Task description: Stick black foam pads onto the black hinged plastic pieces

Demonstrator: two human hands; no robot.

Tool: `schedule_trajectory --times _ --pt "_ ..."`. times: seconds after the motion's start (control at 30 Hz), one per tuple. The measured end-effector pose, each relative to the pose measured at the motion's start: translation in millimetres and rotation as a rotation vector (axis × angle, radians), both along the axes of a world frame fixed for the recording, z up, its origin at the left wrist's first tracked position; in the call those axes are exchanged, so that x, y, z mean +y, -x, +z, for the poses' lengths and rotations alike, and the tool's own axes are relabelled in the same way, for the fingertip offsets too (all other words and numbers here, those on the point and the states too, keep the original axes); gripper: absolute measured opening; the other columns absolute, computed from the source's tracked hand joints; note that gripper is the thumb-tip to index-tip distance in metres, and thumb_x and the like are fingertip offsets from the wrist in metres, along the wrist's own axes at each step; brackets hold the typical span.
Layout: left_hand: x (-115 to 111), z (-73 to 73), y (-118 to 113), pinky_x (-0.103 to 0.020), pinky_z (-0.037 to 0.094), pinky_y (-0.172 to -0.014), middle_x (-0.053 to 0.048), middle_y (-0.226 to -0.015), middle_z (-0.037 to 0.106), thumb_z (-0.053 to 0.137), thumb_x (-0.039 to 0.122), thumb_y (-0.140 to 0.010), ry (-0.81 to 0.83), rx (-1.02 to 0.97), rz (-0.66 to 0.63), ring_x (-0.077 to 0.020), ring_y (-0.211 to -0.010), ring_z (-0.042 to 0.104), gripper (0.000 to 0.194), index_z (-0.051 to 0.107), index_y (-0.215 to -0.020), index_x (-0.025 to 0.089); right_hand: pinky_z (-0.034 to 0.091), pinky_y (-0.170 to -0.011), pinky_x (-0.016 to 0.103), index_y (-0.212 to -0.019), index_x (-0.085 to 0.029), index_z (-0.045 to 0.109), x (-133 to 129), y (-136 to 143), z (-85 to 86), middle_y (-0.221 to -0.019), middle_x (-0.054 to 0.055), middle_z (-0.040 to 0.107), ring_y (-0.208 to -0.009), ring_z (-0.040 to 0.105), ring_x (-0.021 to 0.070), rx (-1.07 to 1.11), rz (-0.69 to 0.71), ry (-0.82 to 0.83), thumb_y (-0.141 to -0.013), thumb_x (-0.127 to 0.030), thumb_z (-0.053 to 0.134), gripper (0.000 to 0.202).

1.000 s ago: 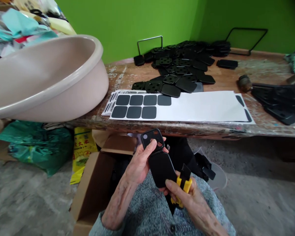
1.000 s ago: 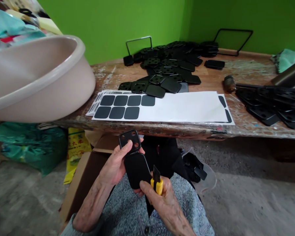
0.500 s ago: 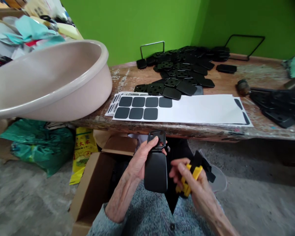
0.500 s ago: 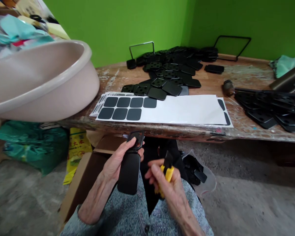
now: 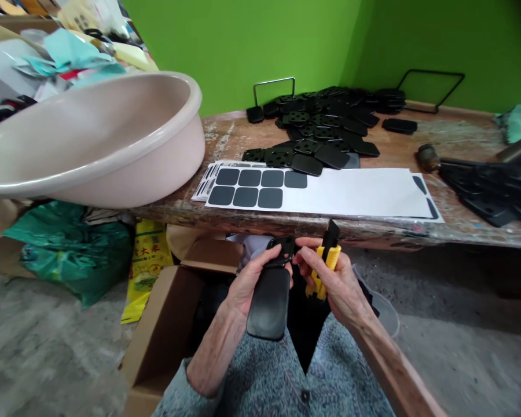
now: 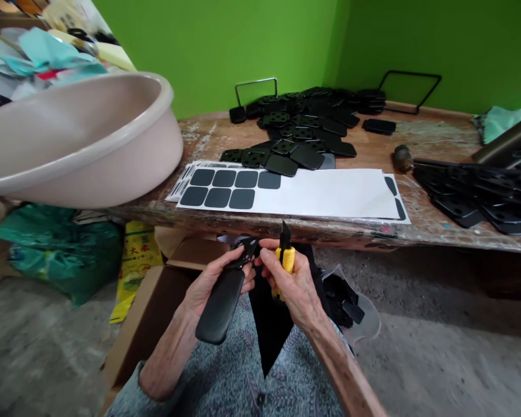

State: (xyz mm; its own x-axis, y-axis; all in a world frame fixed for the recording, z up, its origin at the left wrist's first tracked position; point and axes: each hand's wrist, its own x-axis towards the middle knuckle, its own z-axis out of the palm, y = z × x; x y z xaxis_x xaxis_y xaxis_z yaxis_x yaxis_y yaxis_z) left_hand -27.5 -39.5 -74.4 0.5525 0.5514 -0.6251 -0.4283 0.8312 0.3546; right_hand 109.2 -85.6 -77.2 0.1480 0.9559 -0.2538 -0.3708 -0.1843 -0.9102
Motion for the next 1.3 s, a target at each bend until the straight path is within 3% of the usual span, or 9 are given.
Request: schedule_trajectory --times 0.2,0.33,0.47,0.67,0.8,0.97,1.13,1.3 --pt "-1.9 8.6 -2.0 -0.022 0.05 -0.057 -0.002 -0.066 0.067 0.065 0.035 -0.08 -0.226 0.195 0.146 -0.0123 -0.057 0.062 0.021 0.064 -0.08 0.015 0.039 -0.052 0.022 -0.105 -0.023 0.063 -21.0 3.7 -3.2 -0.078 0.0 0.061 -0.064 0.053 0.0121 -0.03 0.026 0.099 -0.084 -0.046 0.061 0.031" --pt "-2.3 10.6 -2.0 -0.022 0.051 -0.061 -0.003 -0.07 0.068 0.064 0.039 -0.081 -0.342 0.234 0.178 -0.0125 -0.063 0.063 0.025 0.062 -0.084 0.015 0.034 -0.048 0.021 -0.093 -0.021 0.063 -38.3 6.7 -11.2 -0.065 -0.004 0.054 -0.053 0.044 0.0085 -0.107 0.073 0.171 -0.078 -0.048 0.067 0.031" --pt "-3.8 11.7 -3.0 -0.024 0.051 -0.066 -0.003 -0.072 0.068 0.064 0.039 -0.082 -0.383 0.244 0.191 -0.0142 -0.068 0.065 0.024 0.061 -0.084 0.015 0.028 -0.045 0.02 -0.082 -0.02 0.058 -43.3 9.7 -17.8 -0.053 -0.008 0.042 -0.047 0.035 0.0062 -0.106 0.085 0.177 -0.078 -0.048 0.068 0.03" --pt "0.1 13.5 1.4 -0.028 0.052 -0.068 -0.004 -0.074 0.069 0.064 0.038 -0.081 -0.381 0.203 0.185 -0.0158 -0.069 0.065 0.024 0.065 -0.082 0.014 0.028 -0.045 0.02 -0.08 -0.019 0.056 -41.4 6.0 -19.3 -0.051 -0.008 0.04 -0.047 0.035 0.0055 -0.111 0.088 0.163 -0.079 -0.046 0.067 0.029" --pt "5.6 12.0 6.4 -0.025 0.051 -0.069 -0.003 -0.075 0.068 0.066 0.033 -0.08 -0.421 0.201 0.188 -0.0139 -0.07 0.064 0.019 0.067 -0.08 0.014 0.03 -0.044 0.018 -0.077 -0.018 0.057 -42.3 4.4 -17.4 -0.058 -0.007 0.045 -0.047 0.038 0.0046 0.036 -0.015 0.177 -0.074 -0.043 0.073 0.03" --pt "7.7 7.0 8.7 -0.021 0.048 -0.06 -0.003 -0.079 0.067 0.067 0.032 -0.08 -0.468 0.24 0.209 -0.0127 -0.071 0.062 0.018 0.066 -0.082 0.014 0.034 -0.045 0.018 -0.086 -0.022 0.057 -42.2 10.7 -16.8 -0.065 -0.007 0.049 -0.046 0.042 0.0044 0.287 -0.191 0.27 -0.065 -0.037 0.08 0.035" --pt "11.2 3.5 13.3 -0.022 0.047 -0.055 0.0 -0.074 0.063 0.068 0.034 -0.078 -0.494 0.308 0.12 -0.0115 -0.065 0.057 0.021 0.065 -0.087 0.015 0.033 -0.042 0.017 -0.088 -0.022 0.055 -39.9 10.2 -23.8 -0.062 -0.008 0.048 -0.043 0.041 0.004 0.215 -0.203 0.256 -0.069 -0.038 0.078 0.033" --pt "7.7 0.4 14.4 -0.021 0.048 -0.062 0.002 -0.078 0.062 0.068 0.03 -0.078 -0.748 0.519 0.145 -0.011 -0.071 0.058 0.016 0.064 -0.089 0.018 0.032 -0.041 0.017 -0.09 -0.02 0.055 -39.6 5.4 -33.8 -0.059 -0.006 0.05 -0.044 0.039 0.0049 0.021 -0.173 0.172 -0.077 -0.04 0.071 0.029"
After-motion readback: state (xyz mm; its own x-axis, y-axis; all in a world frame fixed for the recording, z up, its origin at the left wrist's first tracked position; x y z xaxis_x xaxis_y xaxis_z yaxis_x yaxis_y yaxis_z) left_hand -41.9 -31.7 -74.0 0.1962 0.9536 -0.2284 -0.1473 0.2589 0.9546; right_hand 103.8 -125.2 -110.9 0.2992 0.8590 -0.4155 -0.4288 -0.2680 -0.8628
